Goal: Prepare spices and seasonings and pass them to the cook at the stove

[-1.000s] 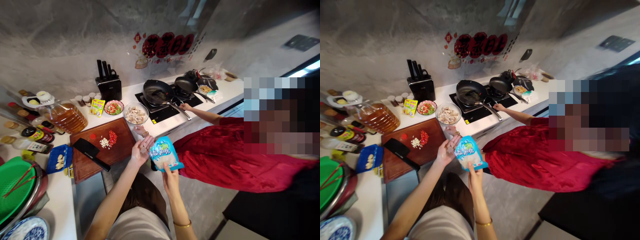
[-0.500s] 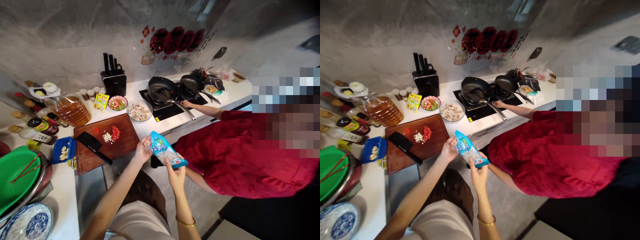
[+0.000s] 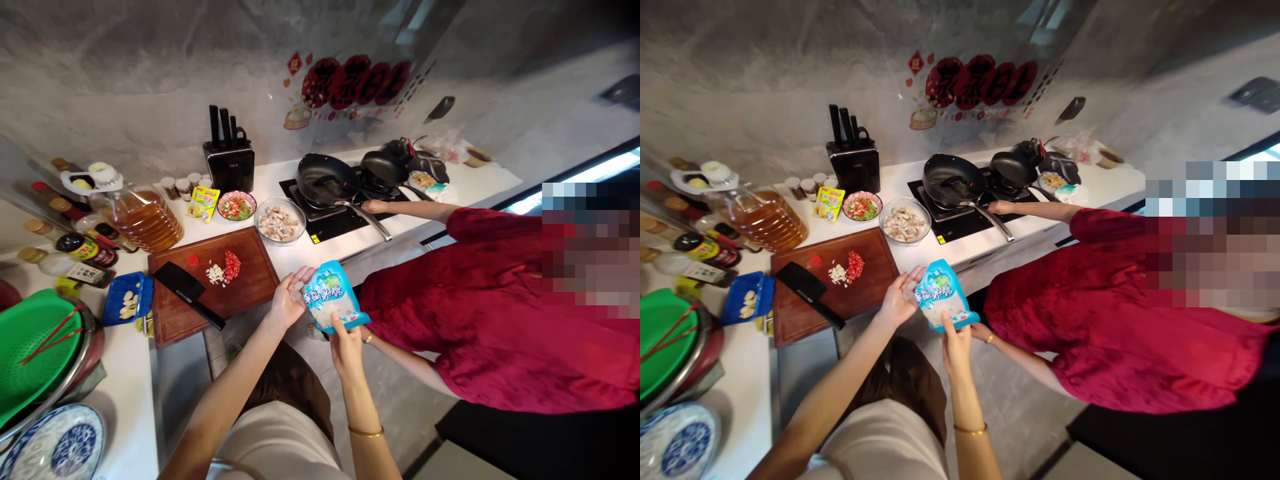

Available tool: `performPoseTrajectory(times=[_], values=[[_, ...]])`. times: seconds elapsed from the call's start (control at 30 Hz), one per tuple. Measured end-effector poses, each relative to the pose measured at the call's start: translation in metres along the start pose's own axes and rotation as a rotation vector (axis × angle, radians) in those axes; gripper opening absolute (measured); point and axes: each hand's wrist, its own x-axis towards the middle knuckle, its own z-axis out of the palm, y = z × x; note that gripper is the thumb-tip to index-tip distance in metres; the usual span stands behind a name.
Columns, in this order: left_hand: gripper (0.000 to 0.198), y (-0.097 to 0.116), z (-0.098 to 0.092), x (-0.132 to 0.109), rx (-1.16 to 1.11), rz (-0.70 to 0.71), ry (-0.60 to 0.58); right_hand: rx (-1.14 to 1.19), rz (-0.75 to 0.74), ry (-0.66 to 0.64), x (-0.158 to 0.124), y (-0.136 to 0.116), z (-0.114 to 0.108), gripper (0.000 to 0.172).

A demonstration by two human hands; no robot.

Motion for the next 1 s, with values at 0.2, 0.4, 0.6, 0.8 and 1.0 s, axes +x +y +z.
performPoseTrajectory(times=[0.2, 0.4, 0.6, 0.8, 1.0], values=[[0.031, 0.004, 0.007, -0.006, -0.046, 0.047, 0.074, 0.351, 0.214, -0.164, 0.000, 0.010, 0.002, 0.043], [0.047, 0.012, -0.001, -0.001, -0.031, 0.026, -0.059, 0.529, 0.348, -0.181, -0.001, 0.016, -0.003, 0.028], [0.060, 0.005, -0.015, 0.030, 0.005, -0.156, -0.120, 0.598, 0.321, -0.374, -0.013, 0.014, -0.021, 0.035], [0.054, -0.019, -0.024, 0.051, 0.061, -0.163, -0.013, 0.608, 0.348, -0.379, -0.030, 0.018, -0.035, 0.042], [0.031, -0.027, -0.026, 0.052, 0.212, -0.136, 0.092, 0.515, 0.382, -0.264, -0.039, 0.027, -0.039, 0.033]])
